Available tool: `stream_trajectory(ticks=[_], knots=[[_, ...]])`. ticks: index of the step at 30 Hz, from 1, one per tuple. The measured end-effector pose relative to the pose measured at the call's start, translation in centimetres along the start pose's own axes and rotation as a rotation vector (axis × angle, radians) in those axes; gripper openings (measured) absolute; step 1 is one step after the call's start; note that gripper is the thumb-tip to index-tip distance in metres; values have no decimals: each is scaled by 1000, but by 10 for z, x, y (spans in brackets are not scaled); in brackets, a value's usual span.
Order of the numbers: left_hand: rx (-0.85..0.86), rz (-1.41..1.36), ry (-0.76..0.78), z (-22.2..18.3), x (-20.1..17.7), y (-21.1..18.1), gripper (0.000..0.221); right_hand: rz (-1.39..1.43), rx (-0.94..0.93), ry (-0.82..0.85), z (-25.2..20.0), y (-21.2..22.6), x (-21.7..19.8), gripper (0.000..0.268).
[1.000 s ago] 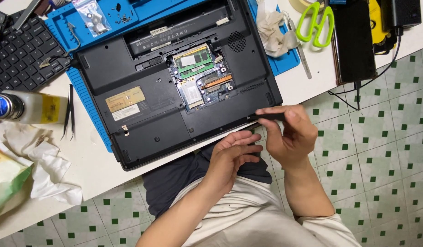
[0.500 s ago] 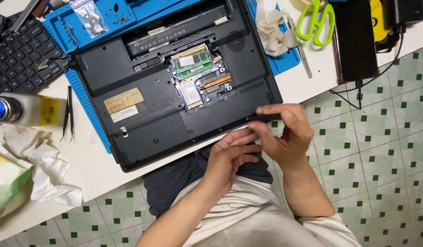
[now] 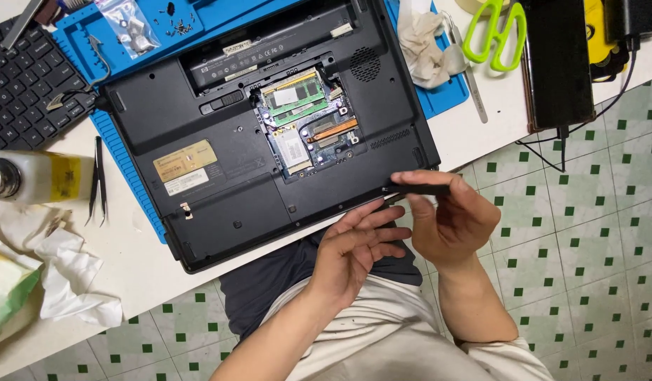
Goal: Removing the battery and prying open the internal casing of a laptop for repair
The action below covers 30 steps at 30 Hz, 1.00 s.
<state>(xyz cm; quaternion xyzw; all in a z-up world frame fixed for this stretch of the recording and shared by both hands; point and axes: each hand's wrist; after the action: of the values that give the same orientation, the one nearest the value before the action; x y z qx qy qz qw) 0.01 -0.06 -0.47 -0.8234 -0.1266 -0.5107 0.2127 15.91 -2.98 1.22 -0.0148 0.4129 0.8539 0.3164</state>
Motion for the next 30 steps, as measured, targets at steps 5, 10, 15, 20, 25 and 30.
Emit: stream_trajectory(ticks=[5, 10, 15, 20, 25, 30], knots=[[-1, 5, 0, 0, -1, 0, 60, -18, -4, -23, -2, -1, -4, 63], [5, -10, 9, 1, -3, 1, 61, -27, 17, -1, -4, -4, -4, 67], [-5, -8, 27, 0, -8, 1, 62, 28, 44, -39, 2, 5, 3, 61], [3, -8, 29, 0, -8, 1, 62, -4, 39, -41, -3, -1, 0, 67], [1, -3, 30, 1, -8, 2, 62, -2, 34, -57, -1, 4, 3, 63], [6, -1, 32, 0, -8, 1, 61, 9, 47, -100, -2, 3, 1, 64]])
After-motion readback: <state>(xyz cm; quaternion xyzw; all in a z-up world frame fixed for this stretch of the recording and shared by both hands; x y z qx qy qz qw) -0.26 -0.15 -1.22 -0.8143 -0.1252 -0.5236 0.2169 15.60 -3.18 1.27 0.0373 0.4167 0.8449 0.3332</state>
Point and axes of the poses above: each hand's wrist, its own z-axis towards the middle knuckle, its own x-axis out of the palm, y = z × x, and after that the axes turned 8 degrees about y, right-handed
